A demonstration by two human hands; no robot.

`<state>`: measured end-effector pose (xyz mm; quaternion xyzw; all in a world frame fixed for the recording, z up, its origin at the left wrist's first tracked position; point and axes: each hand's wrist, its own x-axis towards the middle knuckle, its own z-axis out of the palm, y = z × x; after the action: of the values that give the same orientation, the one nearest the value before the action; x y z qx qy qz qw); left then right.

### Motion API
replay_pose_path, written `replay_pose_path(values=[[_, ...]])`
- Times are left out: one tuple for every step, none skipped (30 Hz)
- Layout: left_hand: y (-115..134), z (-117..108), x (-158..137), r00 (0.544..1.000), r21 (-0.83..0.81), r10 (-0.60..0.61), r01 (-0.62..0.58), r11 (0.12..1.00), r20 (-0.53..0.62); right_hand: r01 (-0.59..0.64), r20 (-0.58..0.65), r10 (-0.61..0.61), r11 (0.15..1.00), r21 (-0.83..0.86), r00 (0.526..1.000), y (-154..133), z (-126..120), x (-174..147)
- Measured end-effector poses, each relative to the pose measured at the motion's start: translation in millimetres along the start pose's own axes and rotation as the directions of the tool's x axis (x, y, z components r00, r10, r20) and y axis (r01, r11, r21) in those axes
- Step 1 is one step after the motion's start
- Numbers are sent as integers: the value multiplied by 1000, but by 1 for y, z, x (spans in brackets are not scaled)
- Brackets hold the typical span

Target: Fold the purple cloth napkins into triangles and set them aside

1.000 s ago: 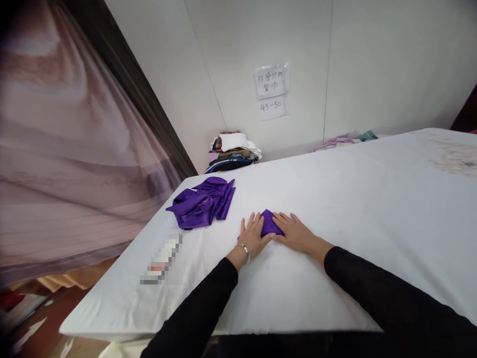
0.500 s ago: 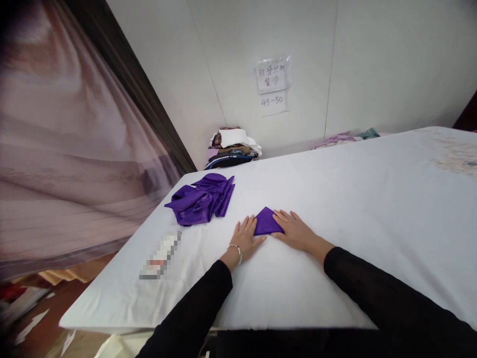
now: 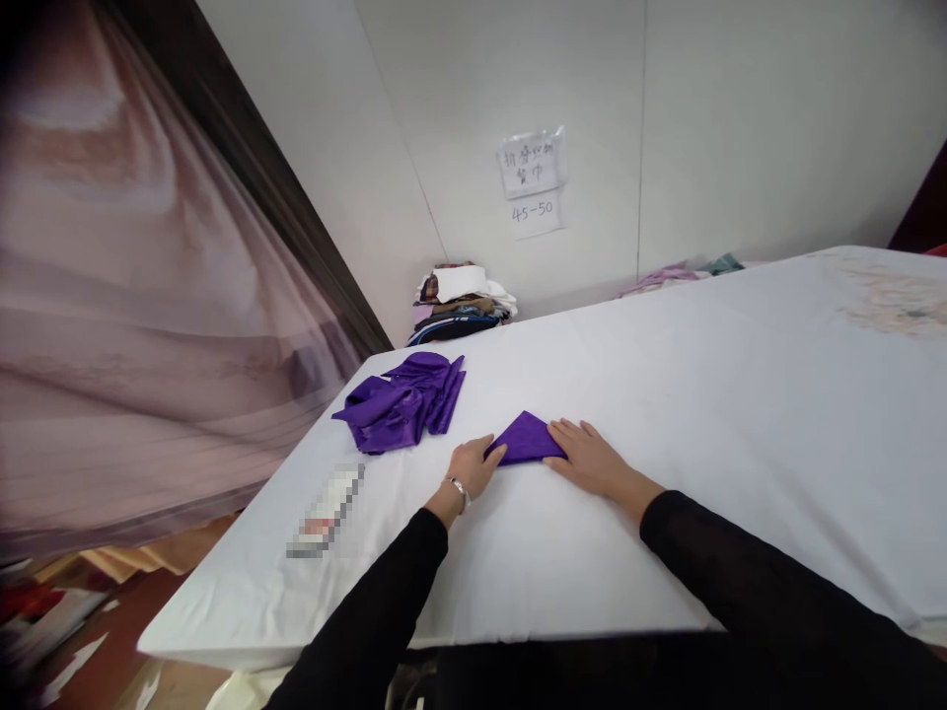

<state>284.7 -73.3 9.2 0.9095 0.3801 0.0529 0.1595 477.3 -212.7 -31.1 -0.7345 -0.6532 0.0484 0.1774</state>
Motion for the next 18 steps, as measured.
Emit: replay_pose_path(values=[[5,-1,6,1000,-22,-20,20,1000,-6,-7,-7,7,1000,8,1000,0,-1,0],[10,-2,13,999,-41,-38,38,998,-6,-11,-15,11,1000,16,1000,-1,-2,0],[14,-1,19,998,-56,-55,55,997,-4,-13,-21,13,1000,24,1000,-1,-3,0],[17,-1,25,997,-68,-72,72,995,0,-12,-25,13,999,30,1000,-1,-4,0],[19,0,30,996,-80,-91,91,993,7,-11,-26,12,999,35,1000,-1,-4,0],[20,1,35,993,-94,-115,116,989,19,-9,-25,10,999,39,1000,-1,-4,0],[20,2,38,989,-108,-142,145,983,35,-7,-24,8,999,41,1000,-1,-4,0],[19,2,41,984,-121,-168,173,977,53,-6,-23,7,999,43,1000,-1,-4,1],[18,3,43,980,-132,-189,197,971,69,-6,-23,7,999,45,1000,-1,-4,1],[17,4,44,975,-142,-205,215,966,81,-7,-24,8,999,49,1000,0,-4,1],[15,4,45,972,-151,-219,230,961,84,-9,-26,11,998,57,1000,0,-4,1],[13,4,45,969,-161,-233,243,957,78,-12,-30,14,998,68,999,1,-5,1],[11,4,44,966,-170,-250,257,951,61,-14,-34,17,996,83,999,1,-5,2],[8,4,43,962,-178,-270,272,946,36,-15,-39,19,995,99,999,2,-5,2],[7,4,42,957,-187,-291,287,940,6,-18,-45,23,993,115,999,3,-5,2],[5,4,41,950,-193,-313,302,934,-26,-22,-51,29,991,130,998,4,-5,2],[4,5,40,942,-198,-332,315,928,-56,-28,-59,37,989,144,998,5,-4,2],[3,6,38,935,-201,-346,326,924,-77,-38,-69,49,987,156,996,7,-4,2]])
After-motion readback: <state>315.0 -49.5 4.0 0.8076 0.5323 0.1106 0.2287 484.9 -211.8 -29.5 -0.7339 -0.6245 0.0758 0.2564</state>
